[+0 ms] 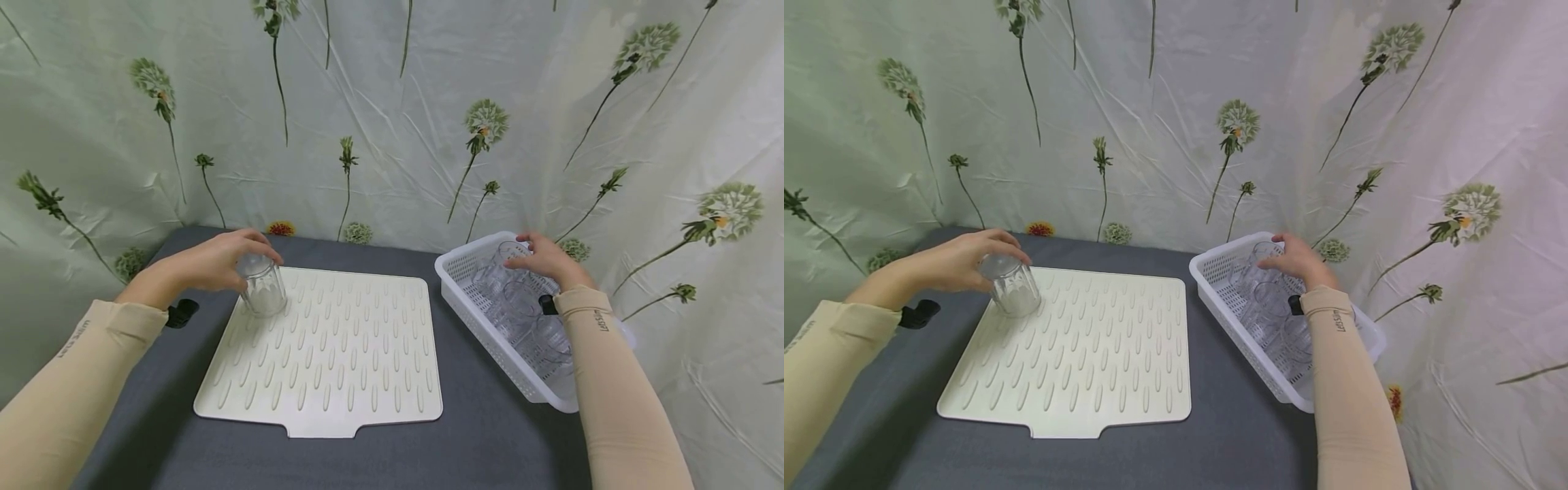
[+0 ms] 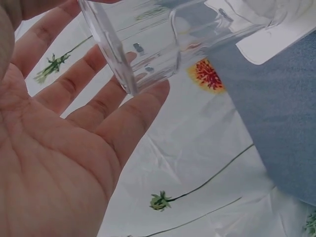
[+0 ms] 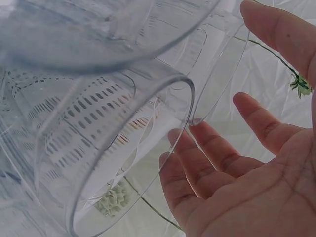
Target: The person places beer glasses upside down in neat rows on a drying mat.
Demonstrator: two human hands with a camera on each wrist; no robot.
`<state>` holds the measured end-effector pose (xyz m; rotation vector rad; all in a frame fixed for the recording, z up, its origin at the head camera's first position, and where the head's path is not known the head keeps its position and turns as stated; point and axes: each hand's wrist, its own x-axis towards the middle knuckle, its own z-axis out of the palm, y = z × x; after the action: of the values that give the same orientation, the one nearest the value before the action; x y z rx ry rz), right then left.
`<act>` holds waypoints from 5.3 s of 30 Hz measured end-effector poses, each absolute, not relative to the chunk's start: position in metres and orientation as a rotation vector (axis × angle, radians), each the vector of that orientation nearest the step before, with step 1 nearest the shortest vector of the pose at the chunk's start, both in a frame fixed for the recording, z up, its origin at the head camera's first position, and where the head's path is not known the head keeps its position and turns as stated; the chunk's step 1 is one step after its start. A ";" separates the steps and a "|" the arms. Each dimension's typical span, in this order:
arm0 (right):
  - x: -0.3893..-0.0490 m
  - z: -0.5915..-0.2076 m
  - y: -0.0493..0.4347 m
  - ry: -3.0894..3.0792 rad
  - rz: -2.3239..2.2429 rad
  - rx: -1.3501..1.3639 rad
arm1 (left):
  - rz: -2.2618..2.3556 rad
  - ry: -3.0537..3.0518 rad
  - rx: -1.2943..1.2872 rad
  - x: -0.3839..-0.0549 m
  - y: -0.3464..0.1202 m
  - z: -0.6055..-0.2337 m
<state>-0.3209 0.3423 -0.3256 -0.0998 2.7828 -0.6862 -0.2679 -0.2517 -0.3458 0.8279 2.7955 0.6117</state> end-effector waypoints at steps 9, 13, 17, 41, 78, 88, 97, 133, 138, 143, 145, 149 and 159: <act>-0.322 -0.329 0.342 2.778 -0.691 -0.097 | 0.687 2.784 0.783 -0.269 -0.257 -0.350; -0.322 -0.329 0.341 2.779 -0.687 -0.093 | 0.692 2.787 0.757 -0.269 -0.259 -0.353; -0.322 -0.330 0.342 2.777 -0.688 -0.099 | 0.685 2.808 0.720 -0.270 -0.261 -0.357; -0.324 -0.327 0.341 2.782 -0.585 -0.084 | 0.976 2.845 0.477 -0.266 -0.271 -0.384; -0.321 -0.324 0.349 2.863 -0.569 0.019 | 1.196 2.820 0.451 -0.259 -0.278 -0.398; -0.317 -0.317 0.348 2.885 -0.607 0.024 | 1.249 2.847 0.450 -0.252 -0.280 -0.394; -0.315 -0.312 0.344 2.890 -0.653 0.046 | 1.288 2.887 0.477 -0.249 -0.286 -0.388; -0.283 -0.281 0.331 2.964 -0.996 0.034 | 1.422 3.067 0.595 -0.228 -0.278 -0.365; -0.277 -0.278 0.330 2.956 -1.022 0.023 | 1.460 3.086 0.668 -0.224 -0.273 -0.362; -0.271 -0.275 0.327 2.963 -1.066 0.005 | 1.467 3.108 0.794 -0.220 -0.267 -0.361; -0.268 -0.275 0.325 2.959 -1.098 0.004 | 1.459 3.123 0.848 -0.219 -0.265 -0.361; -0.262 -0.276 0.322 2.940 -1.152 -0.009 | 1.454 3.143 0.914 -0.215 -0.262 -0.361; -0.249 -0.280 0.310 2.896 -1.302 -0.104 | 1.484 3.134 1.028 -0.205 -0.252 -0.357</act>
<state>-0.2490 0.3104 -0.2796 -0.1045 2.8963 -1.3015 -0.2050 -0.2522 -0.3568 1.0284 3.1337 1.4836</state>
